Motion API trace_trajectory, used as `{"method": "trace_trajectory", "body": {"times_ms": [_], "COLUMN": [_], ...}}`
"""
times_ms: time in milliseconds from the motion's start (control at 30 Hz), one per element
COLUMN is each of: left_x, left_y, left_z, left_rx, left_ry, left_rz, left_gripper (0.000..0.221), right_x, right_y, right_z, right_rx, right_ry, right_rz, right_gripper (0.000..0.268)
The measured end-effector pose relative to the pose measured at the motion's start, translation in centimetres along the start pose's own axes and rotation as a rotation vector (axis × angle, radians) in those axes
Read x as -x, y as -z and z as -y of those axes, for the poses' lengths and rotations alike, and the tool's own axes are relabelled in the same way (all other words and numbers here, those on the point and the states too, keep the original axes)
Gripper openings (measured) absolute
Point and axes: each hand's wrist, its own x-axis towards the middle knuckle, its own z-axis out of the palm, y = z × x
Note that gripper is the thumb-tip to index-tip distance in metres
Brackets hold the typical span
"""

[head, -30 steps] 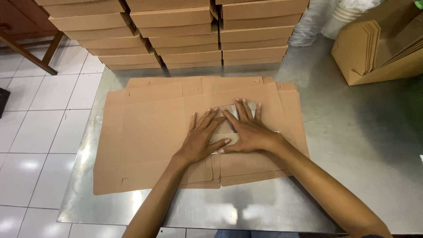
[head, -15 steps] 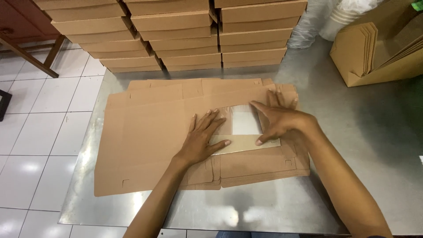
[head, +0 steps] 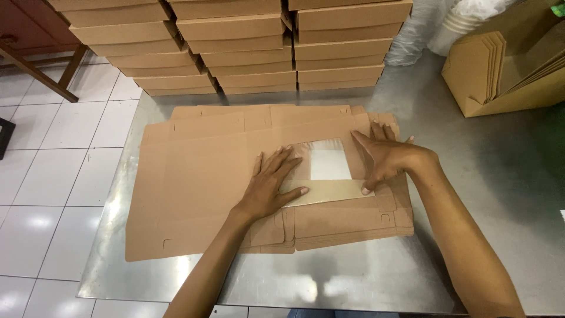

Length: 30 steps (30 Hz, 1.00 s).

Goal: Assembling cardboard boxes by folding flat sheets and peeling adhesive strips on a stainless steel table.

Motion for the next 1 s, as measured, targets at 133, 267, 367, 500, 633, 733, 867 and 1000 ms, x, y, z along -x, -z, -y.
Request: {"method": "trace_trajectory", "body": {"times_ms": [133, 267, 367, 500, 633, 733, 867, 1000], "left_x": [0.0, -0.1, -0.1, -0.2, -0.2, -0.2, -0.4, -0.4], "left_y": [0.1, -0.1, -0.2, -0.5, -1.0, -1.0, -1.2, -1.3], "left_z": [-0.1, -0.1, 0.0, 0.4, 0.9, 0.7, 0.9, 1.2], "left_rx": [0.002, 0.004, -0.007, -0.038, -0.070, -0.071, -0.084, -0.076], "left_ry": [0.000, -0.008, -0.007, -0.022, -0.031, -0.023, -0.030, -0.042], "left_rz": [-0.001, -0.006, -0.001, -0.008, -0.009, -0.036, -0.047, -0.064], "left_gripper": [0.066, 0.065, 0.066, 0.064, 0.059, 0.046, 0.048, 0.048], "right_x": [-0.4, 1.1, 1.6, 0.0, 0.7, 1.2, 0.9, 0.9], "right_y": [-0.5, -0.7, -1.3, -3.4, -4.0, -4.6, -6.5, -6.9], "right_z": [-0.1, 2.9, 5.8, 6.6, 7.9, 9.2, 10.4, 10.7], "right_rx": [-0.001, -0.109, -0.128, -0.034, -0.055, -0.086, -0.012, -0.007], "right_ry": [0.017, 0.146, 0.196, 0.240, 0.277, 0.329, 0.406, 0.426], "right_rz": [-0.003, -0.006, -0.029, -0.144, -0.166, -0.189, -0.302, -0.324], "right_gripper": [0.162, 0.154, 0.147, 0.138, 0.135, 0.132, 0.119, 0.114]}}
